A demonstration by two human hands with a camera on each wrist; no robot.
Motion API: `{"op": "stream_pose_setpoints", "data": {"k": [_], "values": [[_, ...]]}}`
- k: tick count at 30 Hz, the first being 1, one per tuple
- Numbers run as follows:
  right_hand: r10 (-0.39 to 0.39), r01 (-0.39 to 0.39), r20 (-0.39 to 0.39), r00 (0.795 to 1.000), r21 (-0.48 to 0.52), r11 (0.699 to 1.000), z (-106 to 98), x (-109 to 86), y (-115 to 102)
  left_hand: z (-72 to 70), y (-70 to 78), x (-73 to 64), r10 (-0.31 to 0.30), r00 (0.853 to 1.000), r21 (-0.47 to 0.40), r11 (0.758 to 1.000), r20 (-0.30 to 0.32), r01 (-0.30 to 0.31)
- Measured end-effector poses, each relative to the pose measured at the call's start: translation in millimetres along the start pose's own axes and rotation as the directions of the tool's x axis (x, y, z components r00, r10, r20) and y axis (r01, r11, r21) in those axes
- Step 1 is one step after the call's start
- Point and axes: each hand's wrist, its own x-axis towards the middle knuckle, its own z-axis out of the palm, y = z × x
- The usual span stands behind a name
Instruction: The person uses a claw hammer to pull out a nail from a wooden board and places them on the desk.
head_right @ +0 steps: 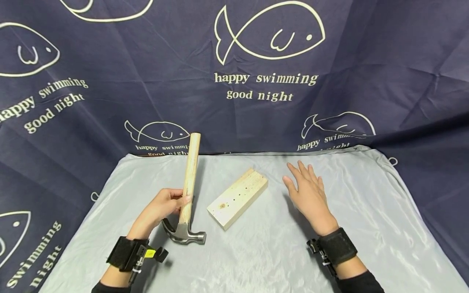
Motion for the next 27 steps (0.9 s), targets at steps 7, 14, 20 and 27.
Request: {"op": "stream_pose_setpoints", "data": {"k": [7,14,20,27], "values": [[0.025,-0.025,0.002,1.000,-0.030,0.999,-1,-1.2,-5,6.3,-11.1,5.4,-0.078,0.997,0.063,0.995,0.009,0.077],[0.024,-0.024,0.006,1.000,-0.029,0.999,-4,-3.2,-10,15.0,-10.9,3.4,-0.059,0.997,0.225,0.972,-0.050,0.069],[0.018,-0.019,-0.025,1.000,-0.047,0.999,-5,-3.8,-14,14.2,-3.3,3.7,-0.021,0.994,0.460,0.885,-0.111,0.070],[-0.001,-0.011,-0.092,0.996,-0.128,0.992,1,-8.1,-14,25.1,13.7,6.4,0.294,0.911,0.583,0.809,-0.289,-0.076]]}}
